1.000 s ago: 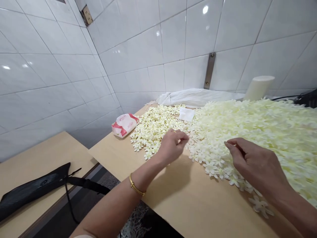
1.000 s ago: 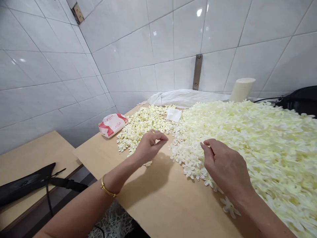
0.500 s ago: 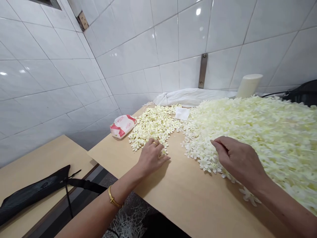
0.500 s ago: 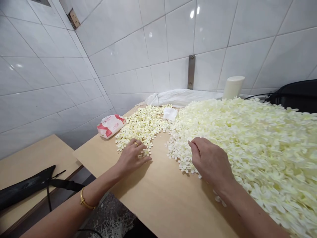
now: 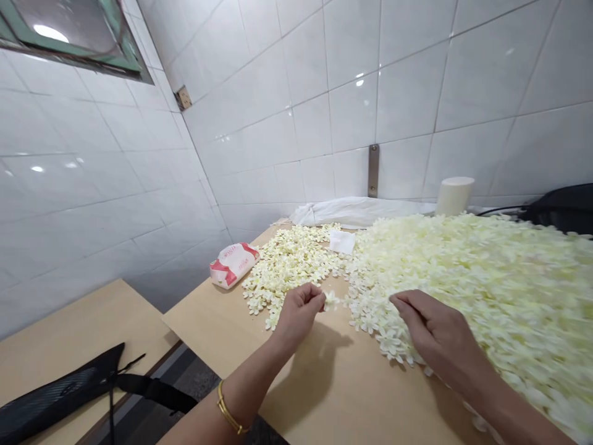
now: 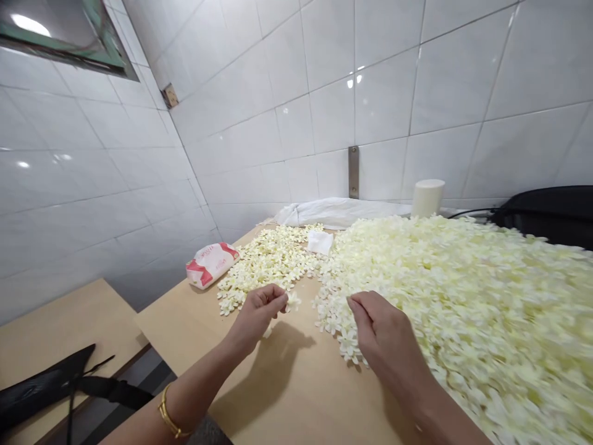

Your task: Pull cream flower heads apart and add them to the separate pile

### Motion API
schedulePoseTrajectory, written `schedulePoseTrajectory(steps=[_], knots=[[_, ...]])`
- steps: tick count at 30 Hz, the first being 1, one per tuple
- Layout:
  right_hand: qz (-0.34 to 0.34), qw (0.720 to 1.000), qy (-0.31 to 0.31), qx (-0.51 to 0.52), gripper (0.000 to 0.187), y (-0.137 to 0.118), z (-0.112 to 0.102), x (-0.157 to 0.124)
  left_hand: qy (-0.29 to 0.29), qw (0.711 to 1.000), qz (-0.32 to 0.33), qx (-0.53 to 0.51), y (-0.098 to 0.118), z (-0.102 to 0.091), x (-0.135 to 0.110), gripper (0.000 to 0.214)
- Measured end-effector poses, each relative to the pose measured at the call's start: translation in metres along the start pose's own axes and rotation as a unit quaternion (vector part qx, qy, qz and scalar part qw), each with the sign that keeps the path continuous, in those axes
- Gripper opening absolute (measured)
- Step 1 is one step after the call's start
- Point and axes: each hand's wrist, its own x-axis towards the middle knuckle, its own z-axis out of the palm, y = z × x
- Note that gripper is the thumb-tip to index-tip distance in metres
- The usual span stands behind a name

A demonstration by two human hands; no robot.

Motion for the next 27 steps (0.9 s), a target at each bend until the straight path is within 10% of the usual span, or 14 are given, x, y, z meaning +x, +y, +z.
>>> schedulePoseTrajectory(steps=[6, 20, 27], knots=[[0.127, 0.943, -0.184, 0.247, 0.032, -0.016, -0.006, 0.005, -0.079, 0.968, -0.070, -0.229, 0.017, 0.042, 0.002, 0.018], [0.197, 0.875, -0.223, 0.382, 0.026, -0.005, -0.007, 0.007, -0.204, 0.907, -0.143, -0.341, -0.002, 0.053, 0.004, 0.024], [0.140, 0.959, -0.178, 0.170, 0.009, -0.010, 0.009, -0.007, -0.140, 0.965, -0.084, -0.205, 0.002, 0.064, -0.008, 0.013]])
